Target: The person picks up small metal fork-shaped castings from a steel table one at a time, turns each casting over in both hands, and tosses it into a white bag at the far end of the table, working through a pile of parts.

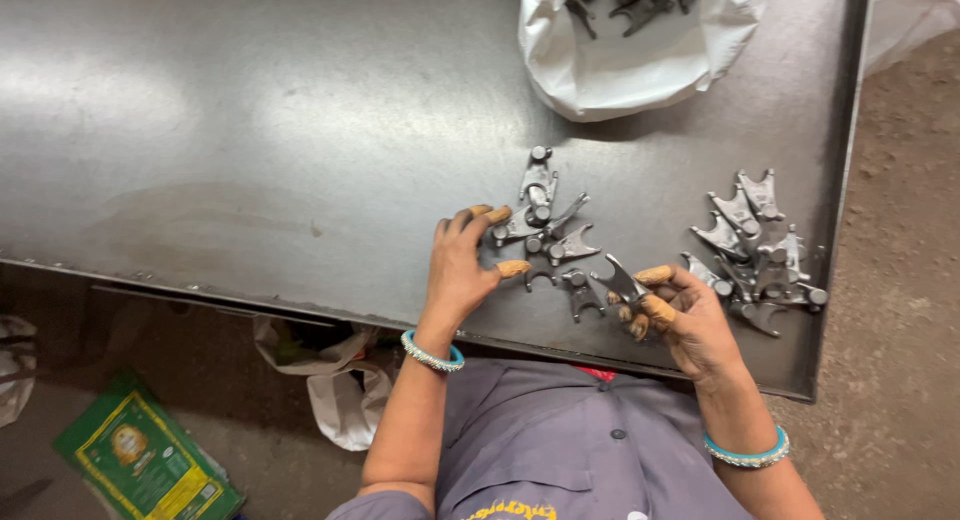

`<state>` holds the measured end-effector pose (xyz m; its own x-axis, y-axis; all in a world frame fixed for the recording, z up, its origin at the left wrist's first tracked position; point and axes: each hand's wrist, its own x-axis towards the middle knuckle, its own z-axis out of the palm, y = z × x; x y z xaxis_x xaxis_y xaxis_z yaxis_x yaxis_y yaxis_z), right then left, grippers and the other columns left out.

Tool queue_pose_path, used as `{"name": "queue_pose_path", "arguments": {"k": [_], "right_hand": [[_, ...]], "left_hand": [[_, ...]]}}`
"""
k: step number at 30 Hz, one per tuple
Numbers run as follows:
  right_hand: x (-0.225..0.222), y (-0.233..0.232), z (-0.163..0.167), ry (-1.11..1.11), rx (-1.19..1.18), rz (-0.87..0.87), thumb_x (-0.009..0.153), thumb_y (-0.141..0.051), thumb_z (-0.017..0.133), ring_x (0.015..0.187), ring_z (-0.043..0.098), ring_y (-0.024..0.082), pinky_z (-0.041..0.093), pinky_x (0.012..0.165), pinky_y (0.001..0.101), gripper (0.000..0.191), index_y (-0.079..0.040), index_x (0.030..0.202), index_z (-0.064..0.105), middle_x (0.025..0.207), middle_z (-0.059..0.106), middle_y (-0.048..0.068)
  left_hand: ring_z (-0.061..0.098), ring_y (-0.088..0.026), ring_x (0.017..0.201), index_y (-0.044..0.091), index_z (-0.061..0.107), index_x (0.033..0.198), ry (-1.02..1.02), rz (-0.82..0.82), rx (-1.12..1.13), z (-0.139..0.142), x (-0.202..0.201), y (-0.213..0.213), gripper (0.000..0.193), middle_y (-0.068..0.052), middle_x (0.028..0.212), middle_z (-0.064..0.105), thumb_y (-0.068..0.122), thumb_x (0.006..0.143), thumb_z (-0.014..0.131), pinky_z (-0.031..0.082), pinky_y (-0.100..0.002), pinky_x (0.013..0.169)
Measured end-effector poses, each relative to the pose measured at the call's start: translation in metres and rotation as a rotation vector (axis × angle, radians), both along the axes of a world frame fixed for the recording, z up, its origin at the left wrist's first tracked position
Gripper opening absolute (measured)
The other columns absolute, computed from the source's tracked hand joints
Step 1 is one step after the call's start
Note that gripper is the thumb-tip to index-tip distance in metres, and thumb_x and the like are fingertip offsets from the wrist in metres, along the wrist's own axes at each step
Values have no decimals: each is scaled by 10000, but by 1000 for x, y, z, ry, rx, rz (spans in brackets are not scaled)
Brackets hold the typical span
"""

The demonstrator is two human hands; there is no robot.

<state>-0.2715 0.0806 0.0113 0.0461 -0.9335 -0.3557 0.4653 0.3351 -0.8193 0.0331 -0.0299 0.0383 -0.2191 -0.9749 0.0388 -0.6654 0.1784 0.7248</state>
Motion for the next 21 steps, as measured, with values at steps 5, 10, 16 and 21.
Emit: {"name": "queue_pose_path", "arguments": {"k": [5, 10, 16, 21], "right_hand": [[-25, -9, 36, 1074, -226, -244, 823, -145, 870, 859, 642, 189, 536, 761, 295, 347, -46, 1118, 718, 1024, 727, 81], [-80, -32, 45, 1697, -287, -231, 943, -188, 872, 964, 581, 267, 483, 944, 434, 222, -82, 1090, 745, 992, 695, 82], [-78, -49, 48, 1911, -300, -155, 946, -261, 856, 971, 571, 298, 423, 950, 440, 159, -138, 1020, 786, 974, 710, 57], [-20, -38, 66, 1702, -448, -147, 906, -308, 897, 953, 565, 272, 429, 951, 396, 262, -99, 995, 766, 1000, 712, 61]], "left_hand": [[529, -381, 1069, 56, 682, 1235, 28, 36, -31, -1, 1, 2, 653, -154, 1253, 607, 162, 622, 880, 487, -458, 904], [562, -365, 1053, 37, 669, 1197, 28, 90, -33, -10, 1, 5, 551, -153, 1193, 614, 62, 660, 791, 519, -440, 858], [598, -336, 935, 25, 662, 1153, 88, 122, -57, -8, -1, 12, 533, -144, 1103, 604, 89, 652, 830, 520, -432, 765], [630, -316, 873, 23, 662, 1115, 81, 122, 34, -5, -4, 11, 463, -134, 1048, 602, 25, 661, 749, 530, -425, 715]]}}
